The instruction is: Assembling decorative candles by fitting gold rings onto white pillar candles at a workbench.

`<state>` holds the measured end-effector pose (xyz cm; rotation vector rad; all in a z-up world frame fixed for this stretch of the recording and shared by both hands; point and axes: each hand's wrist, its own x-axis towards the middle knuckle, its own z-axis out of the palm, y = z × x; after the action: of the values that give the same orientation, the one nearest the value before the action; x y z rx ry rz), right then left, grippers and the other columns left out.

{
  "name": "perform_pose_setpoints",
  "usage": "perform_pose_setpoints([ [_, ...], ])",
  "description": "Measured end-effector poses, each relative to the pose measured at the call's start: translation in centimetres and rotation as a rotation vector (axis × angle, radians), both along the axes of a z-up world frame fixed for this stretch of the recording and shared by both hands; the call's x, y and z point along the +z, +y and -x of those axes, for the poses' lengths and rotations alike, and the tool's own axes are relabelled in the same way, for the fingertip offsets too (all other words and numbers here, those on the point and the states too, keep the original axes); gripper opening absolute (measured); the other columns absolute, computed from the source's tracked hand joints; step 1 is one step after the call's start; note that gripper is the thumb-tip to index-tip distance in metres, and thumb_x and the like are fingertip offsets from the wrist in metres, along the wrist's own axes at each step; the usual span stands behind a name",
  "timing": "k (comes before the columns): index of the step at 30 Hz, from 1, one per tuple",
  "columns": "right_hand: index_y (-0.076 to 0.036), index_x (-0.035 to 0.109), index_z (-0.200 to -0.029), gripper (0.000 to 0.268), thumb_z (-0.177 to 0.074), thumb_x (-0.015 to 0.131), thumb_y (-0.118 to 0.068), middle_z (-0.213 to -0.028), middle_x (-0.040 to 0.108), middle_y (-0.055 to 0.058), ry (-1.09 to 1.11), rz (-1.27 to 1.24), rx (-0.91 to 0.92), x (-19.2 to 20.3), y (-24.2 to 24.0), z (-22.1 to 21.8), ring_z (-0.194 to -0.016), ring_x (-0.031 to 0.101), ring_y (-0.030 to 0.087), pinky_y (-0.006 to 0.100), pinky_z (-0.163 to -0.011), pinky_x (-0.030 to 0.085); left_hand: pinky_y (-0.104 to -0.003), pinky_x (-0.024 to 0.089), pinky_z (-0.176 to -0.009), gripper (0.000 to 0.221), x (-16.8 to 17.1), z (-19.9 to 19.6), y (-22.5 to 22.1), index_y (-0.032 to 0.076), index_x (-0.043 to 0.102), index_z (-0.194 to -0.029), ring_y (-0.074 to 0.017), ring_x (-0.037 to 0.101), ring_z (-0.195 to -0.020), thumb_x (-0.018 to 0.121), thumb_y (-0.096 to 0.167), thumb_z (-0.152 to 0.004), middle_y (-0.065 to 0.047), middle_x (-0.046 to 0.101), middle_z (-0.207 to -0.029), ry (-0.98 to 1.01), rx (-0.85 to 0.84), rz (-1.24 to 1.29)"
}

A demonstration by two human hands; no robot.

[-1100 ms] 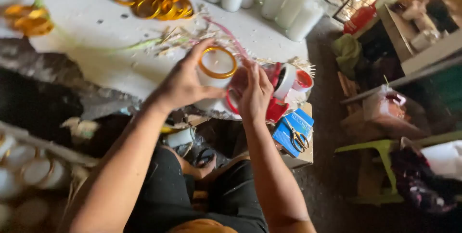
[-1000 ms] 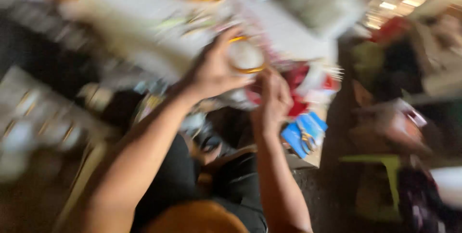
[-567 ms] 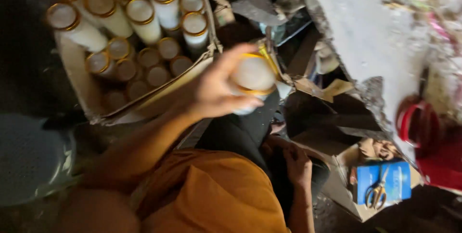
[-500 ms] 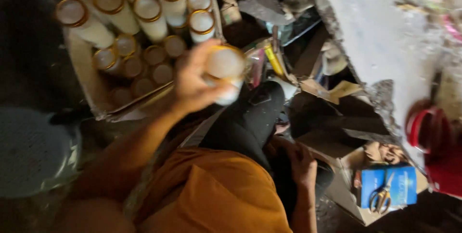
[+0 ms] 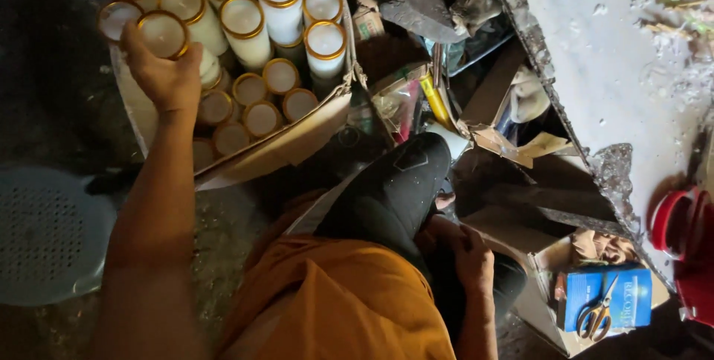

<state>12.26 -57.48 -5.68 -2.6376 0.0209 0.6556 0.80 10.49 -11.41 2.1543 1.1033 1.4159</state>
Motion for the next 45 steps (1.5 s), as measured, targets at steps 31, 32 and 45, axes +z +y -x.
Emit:
perform_pose_setpoints([
  [31,-0.008,0.073,-0.109,0.027,-0.093,0.072,-0.030,-0.090,0.076,0.008,-0.333,-0.513,-0.104,1.6,0.4,3.6,-0.078,0.069,0.017,0.035,-0.073,0.052,-0.066,0.025,-0.118,0.081,12.9,-10.2,-28.7,-0.019,0.039,-0.149,-0.0597,0.024,-0.148,0.080,0.006,-0.084,-0.049,0.033,-0.156,0.126,-0.718,0.015],
  [32,-0.010,0.074,-0.107,0.025,-0.093,0.071,-0.031,-0.088,0.076,0.009,-0.304,-0.500,-0.090,1.2,0.4,3.4,-0.075,0.070,0.019,0.036,-0.071,0.051,-0.062,0.034,-0.110,0.080,13.9,-10.9,-30.1,-0.016,0.042,-0.151,-0.0598,0.039,-0.136,0.081,0.010,-0.086,-0.046,0.041,-0.151,0.101,-0.713,0.024],
  [45,-0.011,0.066,-0.088,0.004,-0.086,0.066,-0.008,-0.078,0.072,0.000,0.027,-0.881,-0.185,2.5,1.3,1.5,-0.069,0.065,0.009,0.027,-0.066,0.055,-0.048,0.041,-0.118,0.065,31.2,-36.0,-48.5,-0.009,0.040,-0.148,-0.0418,0.051,-0.137,0.074,0.002,-0.094,-0.031,0.050,-0.146,-0.121,-1.602,-0.160],
])
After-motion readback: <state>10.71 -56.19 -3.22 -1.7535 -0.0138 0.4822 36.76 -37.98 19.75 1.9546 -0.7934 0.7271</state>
